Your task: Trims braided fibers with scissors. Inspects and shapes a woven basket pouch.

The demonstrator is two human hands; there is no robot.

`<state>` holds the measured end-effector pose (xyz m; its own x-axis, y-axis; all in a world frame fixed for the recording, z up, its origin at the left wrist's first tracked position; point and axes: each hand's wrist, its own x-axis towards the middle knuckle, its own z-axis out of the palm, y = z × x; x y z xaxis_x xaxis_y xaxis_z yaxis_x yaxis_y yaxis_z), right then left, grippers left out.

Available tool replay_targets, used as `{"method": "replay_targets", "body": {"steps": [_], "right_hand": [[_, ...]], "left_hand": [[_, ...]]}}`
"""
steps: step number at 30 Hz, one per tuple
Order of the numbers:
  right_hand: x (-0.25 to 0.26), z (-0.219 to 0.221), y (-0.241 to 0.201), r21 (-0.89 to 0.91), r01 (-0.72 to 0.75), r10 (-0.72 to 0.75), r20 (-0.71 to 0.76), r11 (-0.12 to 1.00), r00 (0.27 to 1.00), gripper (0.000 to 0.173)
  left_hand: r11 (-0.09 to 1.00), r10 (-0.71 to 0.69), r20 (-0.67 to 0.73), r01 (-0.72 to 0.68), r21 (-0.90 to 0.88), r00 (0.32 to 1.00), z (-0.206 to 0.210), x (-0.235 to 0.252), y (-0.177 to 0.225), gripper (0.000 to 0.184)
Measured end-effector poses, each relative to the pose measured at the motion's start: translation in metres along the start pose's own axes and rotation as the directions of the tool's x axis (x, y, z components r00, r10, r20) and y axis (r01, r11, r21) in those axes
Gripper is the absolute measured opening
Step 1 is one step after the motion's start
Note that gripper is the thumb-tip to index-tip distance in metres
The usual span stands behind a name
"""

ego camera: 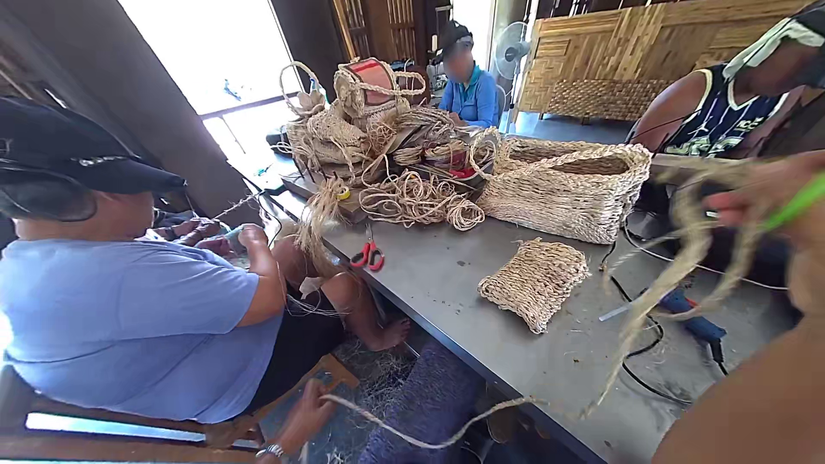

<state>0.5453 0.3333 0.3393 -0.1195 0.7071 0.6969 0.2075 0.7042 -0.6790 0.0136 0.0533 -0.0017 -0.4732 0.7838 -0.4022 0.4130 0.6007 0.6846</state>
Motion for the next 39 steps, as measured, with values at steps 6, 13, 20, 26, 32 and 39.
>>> {"method": "replay_targets", "body": {"steps": [6,13,20,26,32,39], "right_hand": [[-0.016,0.094,-0.041,-0.577,0.03,0.238,0.385,0.816,0.892,0.049],[-0.016,0.111,-0.036,-0.483,0.004,0.176,0.328,0.876,0.928,0.06],[-0.034,0.151,-0.061,0.143,-0.318,0.154,0.649,0.937,0.745,0.049],[-0.023,0.137,-0.05,0.06,-0.18,0.13,0.476,0.982,0.87,0.054],[-0.02,0.142,-0.041,0.037,-0.126,0.105,0.352,0.991,0.93,0.052],[-0.019,0.143,-0.042,0.013,-0.127,0.117,0.311,0.992,0.943,0.054]], "left_hand": [[0.608,0.79,0.049,-0.791,0.065,0.611,-0.013,-0.031,0.178,0.037],[0.261,0.963,-0.111,-0.953,0.154,0.246,-0.003,-0.057,0.295,0.034],[0.273,0.888,-0.369,-0.961,-0.054,0.273,0.015,-0.059,0.348,0.028],[0.345,0.886,-0.045,-0.722,-0.599,0.461,0.008,-0.048,0.339,0.032],[0.381,0.871,0.037,-0.626,-0.68,0.49,-0.005,-0.036,0.318,0.031],[0.376,0.813,-0.13,-0.682,-0.627,0.567,-0.015,-0.026,0.3,0.02]]}}
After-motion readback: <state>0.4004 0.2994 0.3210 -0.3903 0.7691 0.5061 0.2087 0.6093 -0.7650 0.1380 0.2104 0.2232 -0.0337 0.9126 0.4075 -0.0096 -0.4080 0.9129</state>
